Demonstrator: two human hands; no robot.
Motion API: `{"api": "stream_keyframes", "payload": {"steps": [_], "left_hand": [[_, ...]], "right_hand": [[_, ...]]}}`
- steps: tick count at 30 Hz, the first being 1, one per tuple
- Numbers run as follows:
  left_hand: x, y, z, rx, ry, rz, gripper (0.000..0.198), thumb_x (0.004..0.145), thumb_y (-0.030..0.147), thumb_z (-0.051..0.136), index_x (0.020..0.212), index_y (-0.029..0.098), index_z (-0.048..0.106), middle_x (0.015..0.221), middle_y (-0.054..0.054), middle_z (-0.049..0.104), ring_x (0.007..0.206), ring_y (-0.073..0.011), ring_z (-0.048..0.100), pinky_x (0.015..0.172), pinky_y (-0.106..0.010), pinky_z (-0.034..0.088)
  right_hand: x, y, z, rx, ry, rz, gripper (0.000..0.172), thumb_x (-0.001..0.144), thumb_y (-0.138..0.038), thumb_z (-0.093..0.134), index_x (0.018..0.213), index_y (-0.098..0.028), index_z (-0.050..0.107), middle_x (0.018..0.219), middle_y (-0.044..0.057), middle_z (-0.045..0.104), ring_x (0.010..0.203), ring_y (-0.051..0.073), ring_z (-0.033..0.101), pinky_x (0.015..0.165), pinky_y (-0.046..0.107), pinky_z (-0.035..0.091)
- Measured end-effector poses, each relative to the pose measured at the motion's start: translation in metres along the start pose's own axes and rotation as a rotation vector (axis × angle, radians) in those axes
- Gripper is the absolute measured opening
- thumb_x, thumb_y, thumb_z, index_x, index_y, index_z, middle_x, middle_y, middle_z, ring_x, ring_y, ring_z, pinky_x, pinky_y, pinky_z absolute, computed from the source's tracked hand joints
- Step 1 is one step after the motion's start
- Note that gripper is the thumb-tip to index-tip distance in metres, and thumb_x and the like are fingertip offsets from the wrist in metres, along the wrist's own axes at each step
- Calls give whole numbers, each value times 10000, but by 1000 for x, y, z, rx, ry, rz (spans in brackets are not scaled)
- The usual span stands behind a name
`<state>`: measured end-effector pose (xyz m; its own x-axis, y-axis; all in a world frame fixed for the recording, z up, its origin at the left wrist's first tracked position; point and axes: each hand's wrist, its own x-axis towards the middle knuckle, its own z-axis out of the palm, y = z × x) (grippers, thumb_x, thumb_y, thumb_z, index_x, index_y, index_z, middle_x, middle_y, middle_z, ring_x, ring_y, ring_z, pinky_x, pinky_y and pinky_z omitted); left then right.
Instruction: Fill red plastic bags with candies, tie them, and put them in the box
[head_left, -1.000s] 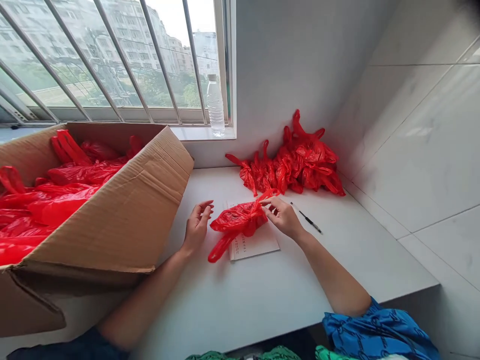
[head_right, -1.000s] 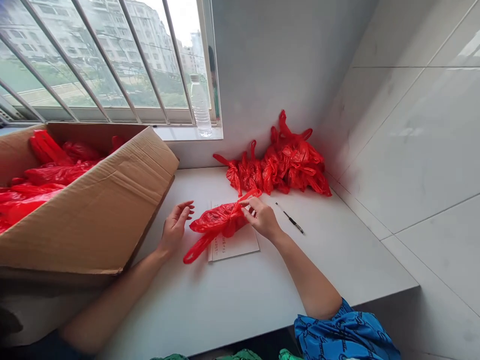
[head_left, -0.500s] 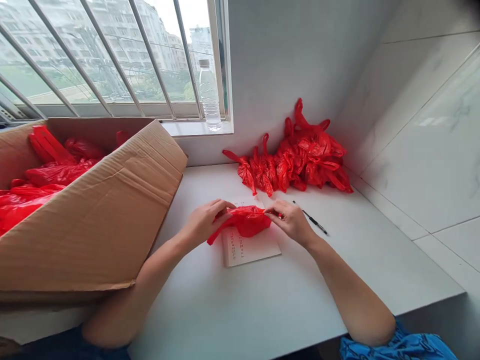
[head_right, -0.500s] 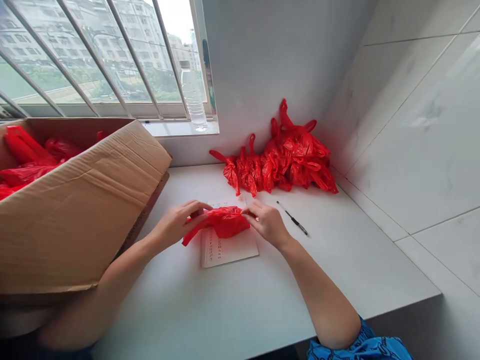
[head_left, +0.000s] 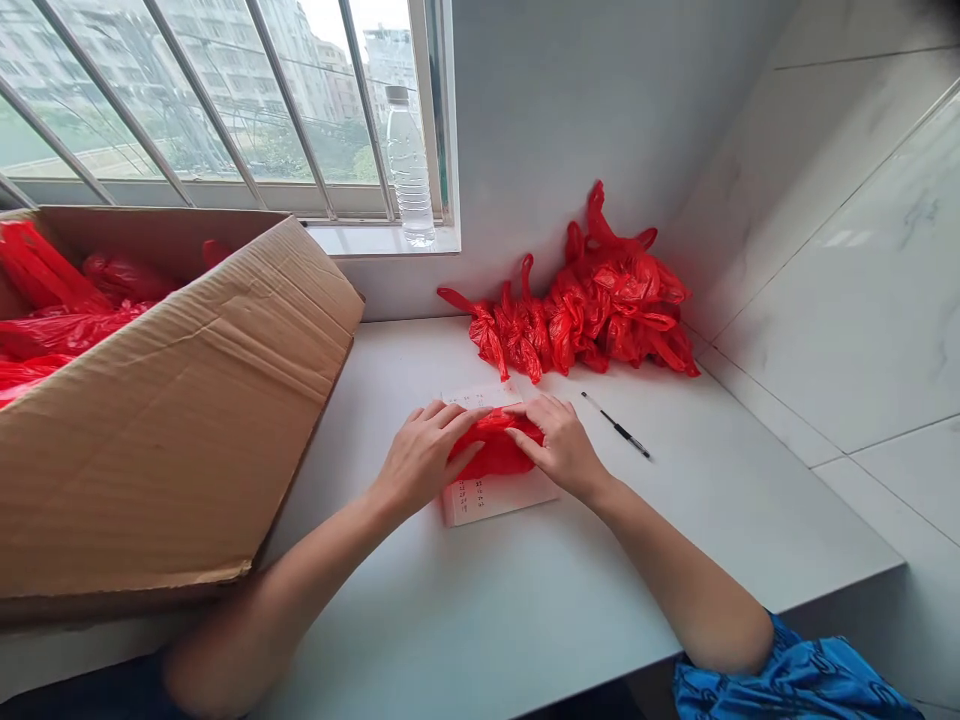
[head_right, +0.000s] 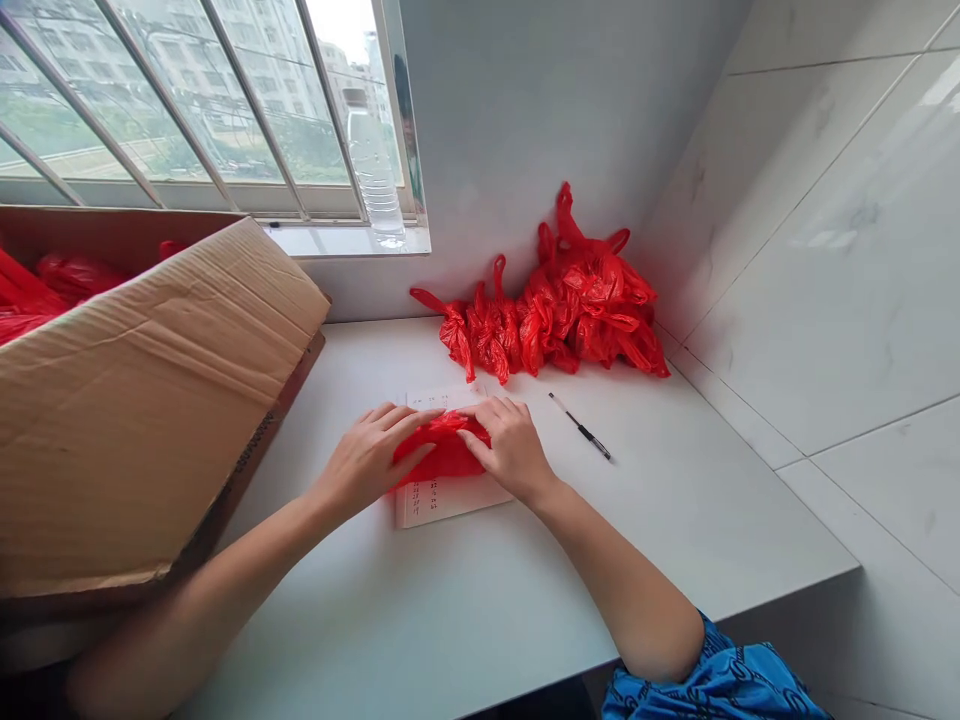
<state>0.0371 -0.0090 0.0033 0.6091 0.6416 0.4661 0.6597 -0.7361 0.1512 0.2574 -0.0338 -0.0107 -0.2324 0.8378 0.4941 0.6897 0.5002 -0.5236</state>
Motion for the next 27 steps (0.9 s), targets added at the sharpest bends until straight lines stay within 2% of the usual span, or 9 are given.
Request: {"api": "stream_keyframes", "payload": {"steps": [2,4,8,11,14,16,22,24,27], "left_hand": [[-1,-5,0,-91,62,-43,229,978,295,501,1090,259,698,890,-29,689,806,-177,611,714,-300,471],[0,-10,-5,-250,228,-159,198,975,295,512,987,233,699,854,-20,666,756,-145,599,691,-269,465],[4,-17,-17,-603,545,-430,168,969,341,521,1004,209,620,890,-20,644,772,-136,606,682,-252,489],[5,-12,-19,-623,475,-378,154,950,327,549,1046,213,589,1039,-43,637,917,-160,617,778,-281,511],[4,0,-19,-467,275,-184,168,910,273,619,1071,224,617,1047,-36,641,936,-160,610,829,-294,501],[2,4,-20,-437,249,-130,120,917,264,613,1024,227,655,966,-27,647,869,-149,612,793,-286,503],[3,-10,-24,-795,572,-515,136,971,339,509,1029,230,564,1000,-45,653,885,-170,645,720,-292,543],[3,-11,-27,-840,554,-495,162,973,312,481,1111,243,534,1131,-70,645,1032,-201,638,800,-327,557],[1,0,-37,-729,442,-307,401,938,276,532,1329,273,445,1314,-95,585,1207,-240,567,938,-396,530]], "right_hand": [[1,4,-5,89,22,25,128,942,-270,584,1015,-263,689,946,23,700,958,219,623,943,418,418],[4,14,-16,236,142,95,86,917,-287,610,940,-248,683,915,17,687,916,201,629,923,395,446],[9,32,-34,467,438,273,152,886,-359,638,940,-216,639,944,40,678,915,194,637,884,367,497],[7,20,-29,431,431,222,192,908,-384,615,1008,-222,632,1015,60,677,978,205,634,926,383,493],[2,-3,-12,313,180,94,227,925,-369,606,1116,-250,637,1062,58,691,1036,227,623,980,425,463],[-1,-10,-7,265,82,63,170,935,-337,593,1072,-263,660,988,39,708,993,227,631,979,438,452],[5,17,-28,452,394,242,171,955,-378,533,1017,-228,585,1008,73,676,937,204,643,860,370,533],[6,20,-36,443,411,233,193,950,-355,522,1093,-228,542,1086,94,656,997,210,640,888,386,539],[3,10,-43,347,494,101,343,927,-299,518,1262,-248,463,1233,117,588,1119,236,608,972,452,514]]}}
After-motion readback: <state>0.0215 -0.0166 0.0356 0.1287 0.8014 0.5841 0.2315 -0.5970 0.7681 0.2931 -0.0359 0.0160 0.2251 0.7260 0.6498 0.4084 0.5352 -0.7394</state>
